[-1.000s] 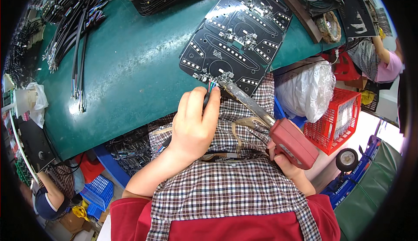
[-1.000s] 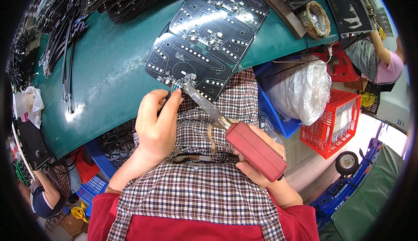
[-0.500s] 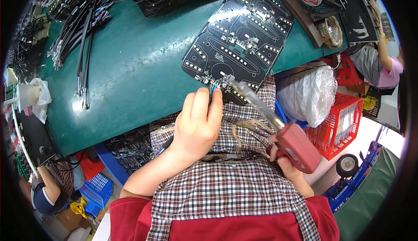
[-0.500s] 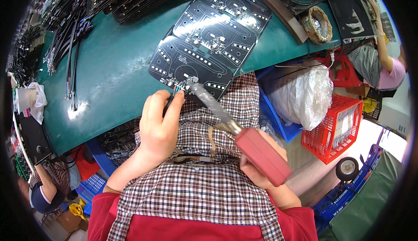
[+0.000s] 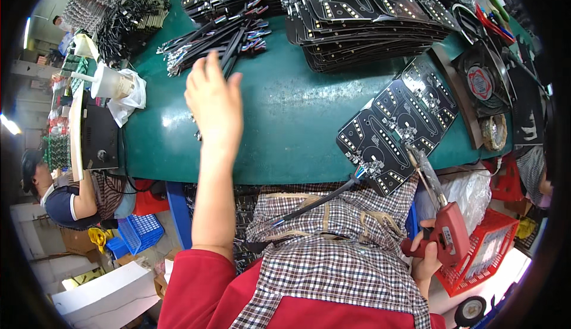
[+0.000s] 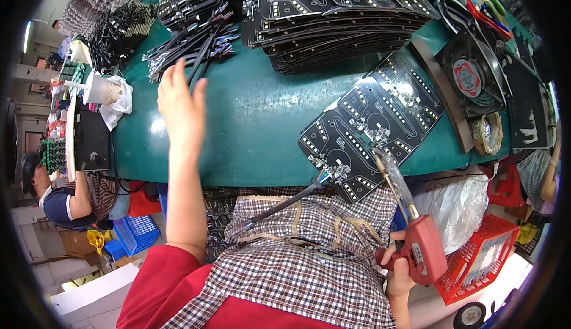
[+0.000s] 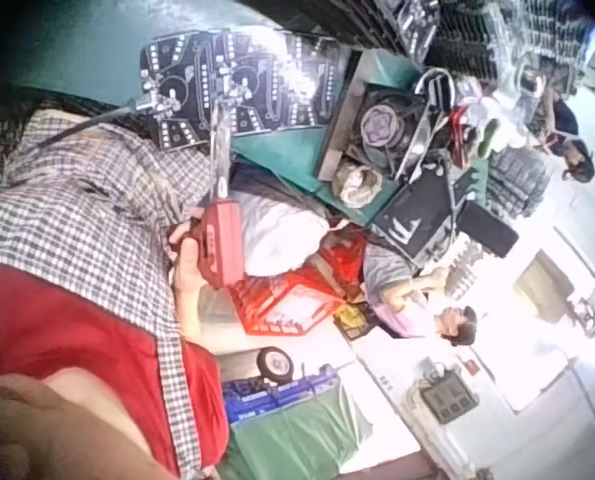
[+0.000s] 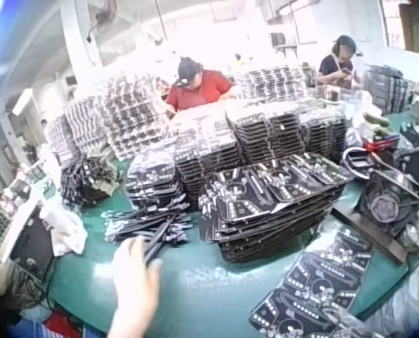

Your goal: The person solders wire harnesses onto circuit boards using a soldering gun, repeatedly taking boards from a stack, attaching and soldering wire leads, and placing the completed boards into a bin below.

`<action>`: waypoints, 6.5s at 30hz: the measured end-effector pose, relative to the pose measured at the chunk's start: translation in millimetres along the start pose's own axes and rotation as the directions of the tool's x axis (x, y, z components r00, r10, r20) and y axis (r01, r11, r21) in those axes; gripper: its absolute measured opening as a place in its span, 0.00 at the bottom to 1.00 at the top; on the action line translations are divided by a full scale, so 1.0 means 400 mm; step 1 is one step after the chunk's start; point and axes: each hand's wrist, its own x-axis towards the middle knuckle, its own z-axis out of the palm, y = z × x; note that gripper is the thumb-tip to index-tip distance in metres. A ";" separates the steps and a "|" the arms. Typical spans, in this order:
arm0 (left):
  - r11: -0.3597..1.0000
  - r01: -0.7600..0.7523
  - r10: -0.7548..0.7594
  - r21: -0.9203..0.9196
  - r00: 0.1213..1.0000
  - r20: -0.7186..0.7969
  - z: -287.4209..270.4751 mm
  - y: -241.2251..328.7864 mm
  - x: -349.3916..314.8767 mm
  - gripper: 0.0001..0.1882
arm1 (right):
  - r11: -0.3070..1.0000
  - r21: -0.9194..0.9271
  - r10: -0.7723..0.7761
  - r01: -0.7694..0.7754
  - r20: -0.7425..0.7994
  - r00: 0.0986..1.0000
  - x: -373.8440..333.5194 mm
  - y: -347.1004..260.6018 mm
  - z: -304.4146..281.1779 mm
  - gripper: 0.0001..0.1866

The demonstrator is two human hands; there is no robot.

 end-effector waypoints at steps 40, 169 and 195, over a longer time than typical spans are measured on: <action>0.658 0.518 -0.029 -0.547 0.743 0.668 -0.032 0.079 -0.019 0.10 | 0.988 0.124 0.099 -0.097 -0.015 0.995 0.044 -0.003 -0.033 0.34; 0.682 -0.289 0.600 -0.672 0.747 0.287 -0.108 0.413 -0.139 0.18 | 0.910 0.187 0.334 -0.369 0.194 0.922 0.106 -0.043 -0.043 0.41; 0.659 -0.344 0.666 -0.669 0.680 0.307 -0.121 0.416 -0.114 0.19 | 0.985 -0.107 0.150 -0.136 0.137 0.979 0.119 -0.053 -0.023 0.24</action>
